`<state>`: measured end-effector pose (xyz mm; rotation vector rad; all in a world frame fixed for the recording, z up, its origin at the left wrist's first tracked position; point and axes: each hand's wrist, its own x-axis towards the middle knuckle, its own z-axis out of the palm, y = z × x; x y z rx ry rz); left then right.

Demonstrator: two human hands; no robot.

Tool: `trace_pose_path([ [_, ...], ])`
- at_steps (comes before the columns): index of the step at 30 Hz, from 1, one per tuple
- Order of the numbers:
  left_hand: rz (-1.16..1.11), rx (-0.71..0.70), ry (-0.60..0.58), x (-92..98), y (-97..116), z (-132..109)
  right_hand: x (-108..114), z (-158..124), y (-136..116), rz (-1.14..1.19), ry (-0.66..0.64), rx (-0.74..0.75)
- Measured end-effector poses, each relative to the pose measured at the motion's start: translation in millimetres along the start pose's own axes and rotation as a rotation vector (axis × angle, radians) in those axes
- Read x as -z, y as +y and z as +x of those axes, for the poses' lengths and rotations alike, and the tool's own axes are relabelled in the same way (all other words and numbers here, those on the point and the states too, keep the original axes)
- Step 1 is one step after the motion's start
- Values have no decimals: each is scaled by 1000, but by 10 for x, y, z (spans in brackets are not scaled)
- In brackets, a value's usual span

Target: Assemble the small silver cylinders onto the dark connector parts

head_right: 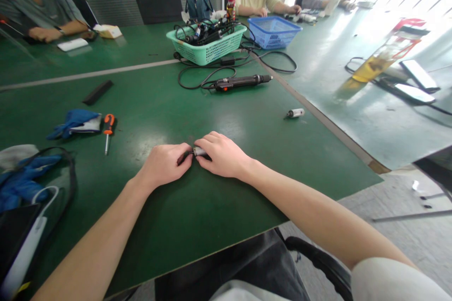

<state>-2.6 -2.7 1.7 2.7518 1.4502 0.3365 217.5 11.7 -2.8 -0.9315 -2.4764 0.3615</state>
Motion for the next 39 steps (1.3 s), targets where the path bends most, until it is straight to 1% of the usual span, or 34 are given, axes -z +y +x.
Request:
trace_pose_path([
  [5,7,-1,-1,-1,1,2,-2,-10,-4,13,24,19],
  [8,21,-1,-6,3,8,11,19,-17,-31,-25,36,63],
  [13,39,14,-9,15,15,18,59,-36,-83,-182,-19,170],
  [18,8,53,-19,31,6,21,86,-26,-90,-308,-72,184],
  [22,-6,84,-39,45,4,24,156,26,19,-348,-108,189],
  [25,-10,85,-44,48,6,21,250,60,230,-378,-142,156],
  [28,-6,85,-42,45,8,18,348,48,465,-316,-141,127],
  [31,11,99,-46,33,12,23,392,5,575,-211,-108,138],
  [35,43,136,-38,0,37,51,329,6,497,-155,-73,127],
  [39,86,206,-13,-31,75,102,207,109,347,-130,-77,106],
])
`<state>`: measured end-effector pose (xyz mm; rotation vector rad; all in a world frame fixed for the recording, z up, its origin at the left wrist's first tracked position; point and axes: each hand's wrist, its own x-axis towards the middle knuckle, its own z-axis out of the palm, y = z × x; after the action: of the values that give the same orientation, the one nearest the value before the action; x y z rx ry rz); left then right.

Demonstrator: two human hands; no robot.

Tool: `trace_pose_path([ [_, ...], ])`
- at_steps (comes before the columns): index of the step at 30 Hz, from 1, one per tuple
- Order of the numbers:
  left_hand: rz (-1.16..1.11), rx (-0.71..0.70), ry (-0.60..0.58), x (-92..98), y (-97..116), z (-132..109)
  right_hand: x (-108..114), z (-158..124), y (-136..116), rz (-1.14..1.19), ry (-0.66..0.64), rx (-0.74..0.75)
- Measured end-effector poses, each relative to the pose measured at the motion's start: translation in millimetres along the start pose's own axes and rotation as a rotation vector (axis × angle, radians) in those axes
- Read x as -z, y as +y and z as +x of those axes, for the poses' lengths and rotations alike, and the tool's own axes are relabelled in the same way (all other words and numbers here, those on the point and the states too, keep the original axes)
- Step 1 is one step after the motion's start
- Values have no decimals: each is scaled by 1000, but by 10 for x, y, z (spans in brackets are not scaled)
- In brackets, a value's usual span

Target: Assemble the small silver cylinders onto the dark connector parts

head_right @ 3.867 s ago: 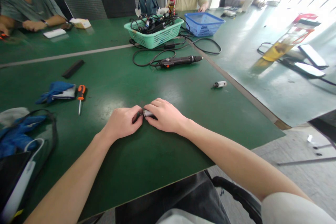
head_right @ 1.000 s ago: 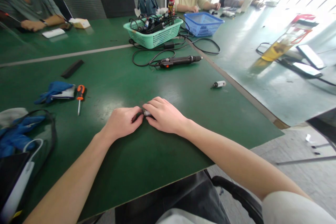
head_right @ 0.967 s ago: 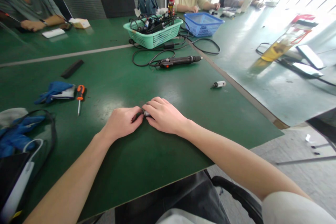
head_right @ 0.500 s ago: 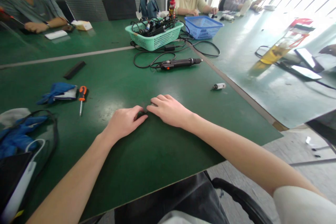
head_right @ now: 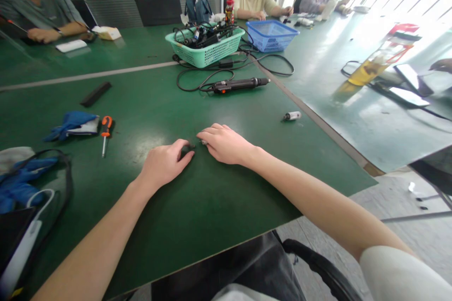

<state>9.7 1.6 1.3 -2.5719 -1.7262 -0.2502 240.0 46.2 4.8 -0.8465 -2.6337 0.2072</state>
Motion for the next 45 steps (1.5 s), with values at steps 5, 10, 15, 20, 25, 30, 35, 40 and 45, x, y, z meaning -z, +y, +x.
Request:
trace_pose_path([
  [5,17,22,2,-13,16,63,-65,93,-107,58,-1,1],
  [10,-69,-24,-5,-33,-11,112,-71,33,-136,122,39,-76],
  [15,-112,-28,-6,-57,-39,113,-96,-43,-139,103,78,-88],
  [20,-173,-72,11,-62,-53,82,-118,-68,-128,135,99,-44],
  [25,-169,-51,36,-70,-43,73,-128,-70,-121,136,99,-10],
  [30,-196,-84,28,-81,-68,63,-141,-71,-123,146,98,5],
  [35,-223,-105,20,-93,-90,48,-156,-64,-130,161,104,30],
  [40,-235,-110,27,-85,-102,24,-167,-63,-142,187,110,39],
  [45,-239,-56,25,-48,-114,10,-173,-62,-148,215,113,21],
])
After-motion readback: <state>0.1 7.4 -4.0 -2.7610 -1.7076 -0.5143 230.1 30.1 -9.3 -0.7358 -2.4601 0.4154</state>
